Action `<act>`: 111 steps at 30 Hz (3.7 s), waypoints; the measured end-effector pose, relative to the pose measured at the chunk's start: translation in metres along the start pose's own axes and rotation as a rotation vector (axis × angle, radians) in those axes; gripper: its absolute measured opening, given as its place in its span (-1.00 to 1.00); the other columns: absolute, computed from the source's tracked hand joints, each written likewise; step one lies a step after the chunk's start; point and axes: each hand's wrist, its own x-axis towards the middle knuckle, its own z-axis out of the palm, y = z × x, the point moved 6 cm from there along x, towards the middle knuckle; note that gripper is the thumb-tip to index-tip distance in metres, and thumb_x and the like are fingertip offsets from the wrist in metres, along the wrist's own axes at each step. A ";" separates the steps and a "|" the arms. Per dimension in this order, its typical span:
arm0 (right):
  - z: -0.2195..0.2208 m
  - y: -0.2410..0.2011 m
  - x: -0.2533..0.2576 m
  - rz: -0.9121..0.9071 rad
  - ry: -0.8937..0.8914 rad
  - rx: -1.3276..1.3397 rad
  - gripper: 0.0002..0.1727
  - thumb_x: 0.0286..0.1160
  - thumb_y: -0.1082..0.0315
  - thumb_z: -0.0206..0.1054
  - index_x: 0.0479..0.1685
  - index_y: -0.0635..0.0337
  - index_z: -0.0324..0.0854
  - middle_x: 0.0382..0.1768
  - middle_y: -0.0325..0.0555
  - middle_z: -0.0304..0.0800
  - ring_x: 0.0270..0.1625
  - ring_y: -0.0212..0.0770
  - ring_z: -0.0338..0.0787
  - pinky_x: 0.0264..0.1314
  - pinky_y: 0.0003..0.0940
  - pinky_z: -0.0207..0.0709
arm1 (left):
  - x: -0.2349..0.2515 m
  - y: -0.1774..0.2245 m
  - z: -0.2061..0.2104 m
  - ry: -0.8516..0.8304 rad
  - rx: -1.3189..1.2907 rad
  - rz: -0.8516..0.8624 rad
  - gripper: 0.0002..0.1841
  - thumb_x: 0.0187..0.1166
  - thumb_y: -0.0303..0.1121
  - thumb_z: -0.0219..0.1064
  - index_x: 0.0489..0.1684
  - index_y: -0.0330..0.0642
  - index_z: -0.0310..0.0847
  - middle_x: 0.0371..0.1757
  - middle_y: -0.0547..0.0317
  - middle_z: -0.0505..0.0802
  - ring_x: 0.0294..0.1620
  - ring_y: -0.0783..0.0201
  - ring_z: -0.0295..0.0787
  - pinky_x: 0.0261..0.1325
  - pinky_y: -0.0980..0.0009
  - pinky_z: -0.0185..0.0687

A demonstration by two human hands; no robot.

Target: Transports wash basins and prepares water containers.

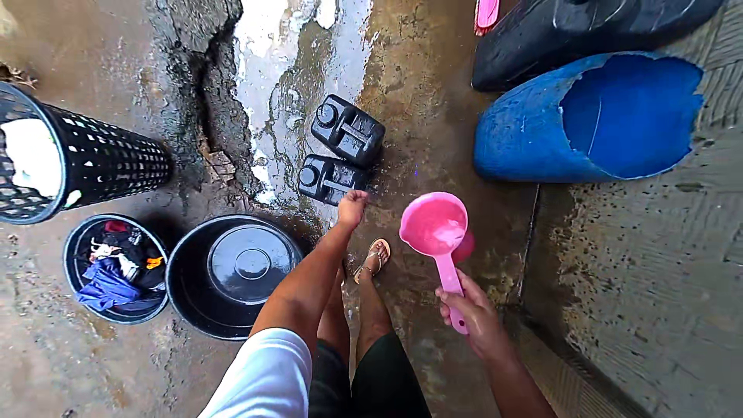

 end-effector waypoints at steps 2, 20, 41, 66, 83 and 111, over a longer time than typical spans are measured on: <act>0.000 -0.007 -0.008 -0.025 0.055 -0.107 -0.19 0.36 0.45 0.24 0.76 0.33 0.15 -0.11 -0.06 0.79 -0.48 -0.32 0.75 -0.52 -0.44 0.67 | -0.001 0.004 0.003 -0.041 -0.010 -0.015 -0.69 0.81 -0.36 0.11 0.33 -0.32 0.61 0.25 -0.23 0.79 0.18 -0.04 0.80 0.29 -0.05 0.68; 0.142 -0.105 0.045 -0.257 0.351 -0.729 -0.31 0.57 0.47 0.22 0.77 0.27 0.27 0.38 0.26 0.65 0.18 0.13 0.82 0.17 0.07 0.71 | 0.122 0.160 -0.036 -0.024 0.313 0.123 -0.68 0.77 -0.38 0.12 0.35 -0.31 0.59 0.28 -0.24 0.79 0.31 -0.12 0.77 0.39 -0.15 0.63; -0.010 0.203 -0.044 0.570 0.430 -0.067 -0.32 0.65 0.37 0.25 0.79 0.13 0.22 0.08 0.29 0.78 -0.05 0.19 0.84 0.10 0.20 0.68 | 0.205 0.129 0.014 -0.440 1.859 0.142 -0.48 0.50 -0.13 0.51 0.31 -0.33 0.67 0.27 -0.50 0.76 0.40 -0.51 0.62 0.37 -0.58 0.37; -0.085 0.394 -0.136 0.692 0.590 0.490 -0.32 0.58 0.47 0.27 0.76 0.20 0.25 -0.01 0.36 0.78 -0.14 0.24 0.81 -0.02 0.26 0.65 | -0.057 0.021 0.468 -0.626 0.977 0.203 -0.68 0.53 -0.47 0.42 0.19 -0.35 0.55 -0.16 0.06 0.74 -0.23 0.31 0.60 -0.05 0.28 0.58; -0.059 0.459 -0.165 0.755 0.542 0.771 -0.27 0.53 0.50 0.26 0.78 0.25 0.19 -0.11 0.30 0.78 -0.33 0.10 0.80 -0.20 0.13 0.70 | -0.102 -0.089 0.675 -0.692 1.410 0.291 -0.53 0.65 -0.20 0.38 0.38 -0.35 0.52 0.14 -0.24 0.75 0.07 -0.04 0.71 0.24 -0.06 0.57; 0.054 0.433 -0.144 0.795 0.692 0.773 -0.37 0.68 0.49 0.23 0.74 0.21 0.20 -0.08 0.21 0.71 -0.40 -0.06 0.72 -0.33 -0.09 0.65 | 0.060 0.023 -0.034 -0.179 2.288 -0.043 -0.22 0.37 -0.20 0.60 0.62 -0.33 0.40 0.63 -0.41 0.50 0.61 -0.36 0.46 0.51 -0.36 0.43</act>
